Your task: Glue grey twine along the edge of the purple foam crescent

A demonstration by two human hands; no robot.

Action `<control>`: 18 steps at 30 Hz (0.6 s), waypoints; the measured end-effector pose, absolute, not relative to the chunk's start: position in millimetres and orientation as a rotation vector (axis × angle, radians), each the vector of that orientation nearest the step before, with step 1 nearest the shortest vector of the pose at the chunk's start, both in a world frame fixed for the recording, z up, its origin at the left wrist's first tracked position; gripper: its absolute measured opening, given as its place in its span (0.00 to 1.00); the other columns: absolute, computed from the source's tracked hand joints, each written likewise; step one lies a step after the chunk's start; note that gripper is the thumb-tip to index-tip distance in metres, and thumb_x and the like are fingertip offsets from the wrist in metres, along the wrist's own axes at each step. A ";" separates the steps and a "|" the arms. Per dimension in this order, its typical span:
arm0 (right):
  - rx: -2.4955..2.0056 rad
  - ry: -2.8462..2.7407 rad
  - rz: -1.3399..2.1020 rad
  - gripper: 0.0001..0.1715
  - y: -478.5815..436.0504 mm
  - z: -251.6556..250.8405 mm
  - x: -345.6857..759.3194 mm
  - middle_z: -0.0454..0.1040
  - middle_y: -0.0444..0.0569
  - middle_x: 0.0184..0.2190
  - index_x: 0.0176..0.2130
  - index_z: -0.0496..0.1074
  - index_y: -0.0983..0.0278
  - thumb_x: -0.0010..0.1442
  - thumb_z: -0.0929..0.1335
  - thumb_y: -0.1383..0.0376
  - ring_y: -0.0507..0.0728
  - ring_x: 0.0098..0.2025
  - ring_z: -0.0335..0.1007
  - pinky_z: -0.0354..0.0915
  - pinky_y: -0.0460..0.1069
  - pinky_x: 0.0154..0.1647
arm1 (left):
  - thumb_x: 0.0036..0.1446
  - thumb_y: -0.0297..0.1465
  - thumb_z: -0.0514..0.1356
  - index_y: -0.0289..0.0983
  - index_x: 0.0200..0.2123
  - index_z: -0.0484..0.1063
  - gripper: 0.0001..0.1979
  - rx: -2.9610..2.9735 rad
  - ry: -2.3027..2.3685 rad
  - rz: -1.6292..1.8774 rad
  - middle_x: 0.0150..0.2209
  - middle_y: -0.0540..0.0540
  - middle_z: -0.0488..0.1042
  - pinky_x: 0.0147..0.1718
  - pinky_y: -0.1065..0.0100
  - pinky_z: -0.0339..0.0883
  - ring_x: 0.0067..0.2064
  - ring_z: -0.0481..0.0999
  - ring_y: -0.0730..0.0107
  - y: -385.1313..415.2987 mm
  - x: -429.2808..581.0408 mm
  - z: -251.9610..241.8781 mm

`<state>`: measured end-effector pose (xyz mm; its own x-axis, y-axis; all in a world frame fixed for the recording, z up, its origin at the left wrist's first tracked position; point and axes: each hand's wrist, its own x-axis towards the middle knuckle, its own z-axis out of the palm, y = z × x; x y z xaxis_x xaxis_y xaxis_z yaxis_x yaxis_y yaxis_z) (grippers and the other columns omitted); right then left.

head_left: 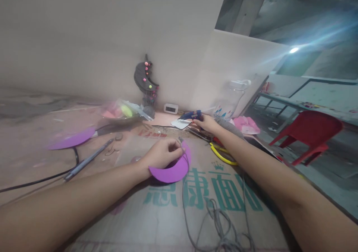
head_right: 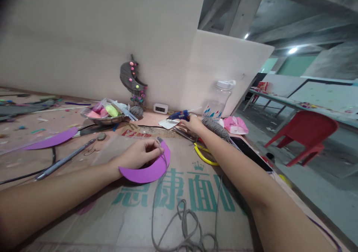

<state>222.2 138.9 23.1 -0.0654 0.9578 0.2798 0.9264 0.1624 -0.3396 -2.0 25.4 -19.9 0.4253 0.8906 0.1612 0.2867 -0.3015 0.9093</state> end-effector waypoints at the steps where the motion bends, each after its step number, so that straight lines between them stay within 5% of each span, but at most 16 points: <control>1: -1.789 -2.026 0.067 0.20 132.9 26.5 224.7 0.77 0.61 0.41 0.44 0.72 0.70 0.56 0.69 0.59 0.63 0.43 0.73 0.64 0.51 0.44 | 0.54 0.40 0.57 0.36 0.26 0.68 0.13 1.807 1.012 0.872 0.21 0.53 0.67 0.22 0.73 0.56 0.23 0.65 0.75 25.9 -2.1 -20.5; 4: -1.752 -2.070 -0.030 0.25 104.8 37.5 227.7 0.73 0.67 0.47 0.49 0.70 0.71 0.54 0.70 0.62 0.67 0.51 0.68 0.59 0.55 0.51 | 0.54 0.40 0.58 0.36 0.27 0.69 0.12 1.801 1.018 0.861 0.22 0.52 0.68 0.22 0.74 0.57 0.24 0.65 0.74 26.5 -2.8 -20.6; 7: -1.468 -2.189 -0.041 0.19 66.1 43.0 220.2 0.73 0.60 0.48 0.48 0.70 0.66 0.60 0.66 0.60 0.63 0.52 0.67 0.58 0.55 0.54 | 0.53 0.39 0.58 0.36 0.26 0.68 0.12 1.825 1.033 0.858 0.22 0.52 0.68 0.22 0.74 0.57 0.24 0.65 0.74 25.3 -3.0 -16.9; 10: -1.309 -2.067 0.438 0.20 29.0 35.7 205.1 0.73 0.54 0.46 0.48 0.68 0.65 0.60 0.65 0.57 0.57 0.45 0.70 0.65 0.52 0.45 | 0.53 0.39 0.57 0.35 0.26 0.69 0.12 1.850 1.042 0.881 0.23 0.51 0.68 0.23 0.74 0.57 0.25 0.65 0.74 23.9 -2.8 -12.9; 12: -1.316 -2.056 0.765 0.29 11.4 25.9 195.2 0.72 0.53 0.46 0.53 0.62 0.64 0.56 0.68 0.54 0.53 0.35 0.71 0.67 0.49 0.34 | 0.53 0.39 0.57 0.35 0.26 0.69 0.12 1.859 1.041 0.894 0.23 0.51 0.69 0.23 0.74 0.57 0.25 0.66 0.74 23.2 -2.9 -11.8; 18: -1.226 -1.740 1.374 0.39 -5.8 10.6 180.4 0.72 0.47 0.42 0.56 0.55 0.60 0.49 0.73 0.62 0.42 0.18 0.59 0.54 0.41 0.14 | 0.56 0.39 0.56 0.36 0.29 0.68 0.12 1.864 1.037 0.993 0.20 0.54 0.67 0.23 0.74 0.57 0.22 0.64 0.76 18.5 -5.8 -10.6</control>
<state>180.4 -5.8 10.6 -0.3943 0.9150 -0.0854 0.2948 0.0380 -0.9548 -5.8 18.5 -10.6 0.3650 0.8948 0.2572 0.2959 -0.3735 0.8792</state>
